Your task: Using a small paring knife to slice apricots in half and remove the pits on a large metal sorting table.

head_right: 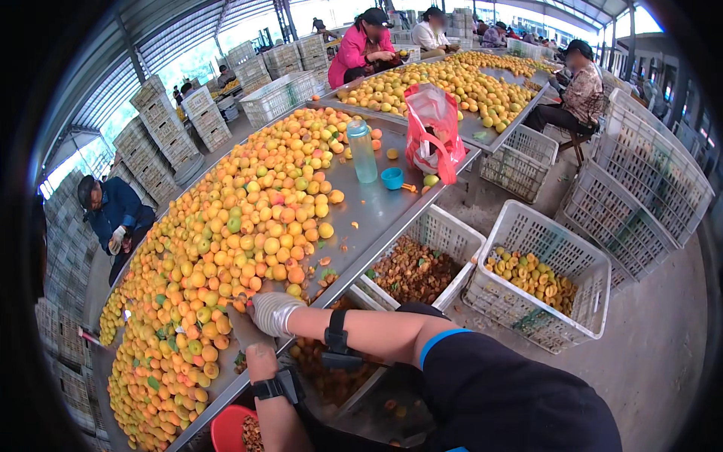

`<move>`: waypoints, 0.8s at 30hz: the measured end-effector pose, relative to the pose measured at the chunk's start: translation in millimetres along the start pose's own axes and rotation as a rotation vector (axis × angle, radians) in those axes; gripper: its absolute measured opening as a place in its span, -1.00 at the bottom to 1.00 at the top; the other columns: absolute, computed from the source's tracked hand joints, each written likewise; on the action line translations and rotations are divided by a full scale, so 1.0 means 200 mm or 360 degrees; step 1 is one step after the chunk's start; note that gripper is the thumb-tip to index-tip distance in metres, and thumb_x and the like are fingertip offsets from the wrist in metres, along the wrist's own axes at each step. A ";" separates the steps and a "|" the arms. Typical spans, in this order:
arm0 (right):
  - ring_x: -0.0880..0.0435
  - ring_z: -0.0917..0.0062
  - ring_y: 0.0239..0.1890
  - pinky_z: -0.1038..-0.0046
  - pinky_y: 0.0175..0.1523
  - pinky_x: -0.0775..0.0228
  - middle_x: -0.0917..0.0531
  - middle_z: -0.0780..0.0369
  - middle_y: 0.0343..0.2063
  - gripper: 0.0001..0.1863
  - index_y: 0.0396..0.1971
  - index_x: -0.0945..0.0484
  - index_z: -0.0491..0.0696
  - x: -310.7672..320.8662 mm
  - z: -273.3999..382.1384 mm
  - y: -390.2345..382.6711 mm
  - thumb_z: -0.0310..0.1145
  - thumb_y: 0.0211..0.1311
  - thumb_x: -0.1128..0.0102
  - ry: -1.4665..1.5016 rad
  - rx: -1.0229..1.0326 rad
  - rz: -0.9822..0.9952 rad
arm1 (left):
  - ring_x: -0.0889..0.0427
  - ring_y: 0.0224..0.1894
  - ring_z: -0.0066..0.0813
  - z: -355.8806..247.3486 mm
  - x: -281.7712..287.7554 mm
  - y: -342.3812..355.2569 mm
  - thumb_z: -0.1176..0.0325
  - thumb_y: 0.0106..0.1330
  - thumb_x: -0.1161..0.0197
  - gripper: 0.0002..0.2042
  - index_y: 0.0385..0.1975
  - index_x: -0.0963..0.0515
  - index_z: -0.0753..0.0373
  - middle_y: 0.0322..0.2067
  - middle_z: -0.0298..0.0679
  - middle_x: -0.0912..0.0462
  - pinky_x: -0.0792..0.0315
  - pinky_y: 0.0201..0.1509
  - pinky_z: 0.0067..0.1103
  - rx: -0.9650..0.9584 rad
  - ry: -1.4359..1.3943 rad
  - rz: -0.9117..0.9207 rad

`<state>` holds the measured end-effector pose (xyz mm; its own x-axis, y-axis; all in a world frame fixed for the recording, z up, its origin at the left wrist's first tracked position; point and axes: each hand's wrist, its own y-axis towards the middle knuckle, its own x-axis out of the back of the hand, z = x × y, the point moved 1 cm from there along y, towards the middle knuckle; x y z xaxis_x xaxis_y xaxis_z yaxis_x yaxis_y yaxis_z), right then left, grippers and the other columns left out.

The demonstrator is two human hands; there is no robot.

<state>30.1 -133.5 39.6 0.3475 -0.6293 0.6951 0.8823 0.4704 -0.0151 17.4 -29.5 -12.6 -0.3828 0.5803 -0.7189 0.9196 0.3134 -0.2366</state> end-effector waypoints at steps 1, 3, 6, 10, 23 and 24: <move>-0.65 0.03 -0.22 0.15 -0.09 -0.48 -0.66 -0.09 -0.31 -0.60 -0.24 -0.61 -0.18 0.03 0.00 0.00 -0.14 0.35 0.06 -0.0001 -0.0028 0.0002 | -0.56 -0.09 -0.35 0.00 -0.01 0.00 -0.22 0.39 0.10 -0.41 0.09 -0.40 0.20 -0.11 -0.26 -0.55 -0.49 0.05 -0.42 0.0013 -0.0033 -0.0036; -0.65 0.03 -0.22 0.16 -0.08 -0.48 -0.65 -0.10 -0.29 -0.57 -0.24 -0.61 -0.23 0.07 0.00 0.00 -0.13 0.35 0.05 -0.0013 -0.0073 -0.0018 | -0.53 0.03 -0.30 0.00 -0.04 -0.01 -0.19 0.40 0.09 -0.41 0.15 -0.35 0.21 -0.02 -0.22 -0.53 -0.44 0.14 -0.39 -0.0024 0.0069 0.0051; -0.65 0.03 -0.21 0.16 -0.08 -0.48 -0.64 -0.12 -0.28 -0.56 -0.27 -0.60 -0.26 0.10 0.00 -0.02 -0.14 0.35 0.05 -0.0112 -0.0021 -0.0015 | -0.53 0.06 -0.30 0.01 -0.06 -0.01 -0.17 0.38 0.01 -0.40 0.18 -0.34 0.22 0.02 -0.19 -0.53 -0.45 0.15 -0.41 -0.0083 0.0290 -0.0064; -0.66 0.05 -0.21 0.16 -0.09 -0.49 -0.65 -0.11 -0.32 -0.59 -0.24 -0.57 -0.24 0.06 0.00 -0.09 -0.16 0.36 0.05 -0.0111 0.0047 0.0069 | -0.59 -0.05 -0.35 -0.01 -0.08 -0.04 -0.13 0.34 -0.11 -0.41 0.16 -0.37 0.22 -0.03 -0.20 -0.55 -0.52 0.06 -0.47 0.0001 0.0075 -0.0227; -0.65 0.03 -0.32 0.13 -0.20 -0.46 -0.64 -0.07 -0.46 -0.66 -0.29 -0.51 -0.21 0.00 -0.03 -0.07 -0.20 0.37 0.05 -0.0126 0.0191 0.0020 | -0.60 -0.16 -0.42 -0.03 -0.07 -0.08 -0.24 0.32 -0.07 -0.36 0.13 -0.38 0.22 -0.11 -0.20 -0.59 -0.53 -0.06 -0.57 -0.0153 0.0097 -0.0139; -0.65 0.04 -0.30 0.14 -0.18 -0.47 -0.65 -0.07 -0.44 -0.65 -0.27 -0.52 -0.21 0.00 -0.02 -0.08 -0.19 0.36 0.05 -0.0126 0.0196 -0.0002 | -0.60 -0.17 -0.42 -0.04 -0.06 -0.09 -0.24 0.31 -0.08 -0.36 0.11 -0.39 0.23 -0.12 -0.21 -0.60 -0.54 -0.06 -0.56 -0.0123 0.0083 -0.0174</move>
<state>17.8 -142.9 35.8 0.3161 -0.5813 0.7497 0.8353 0.5453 0.0706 5.3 -35.8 4.9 -0.4864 0.5771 -0.6561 0.8633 0.4330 -0.2591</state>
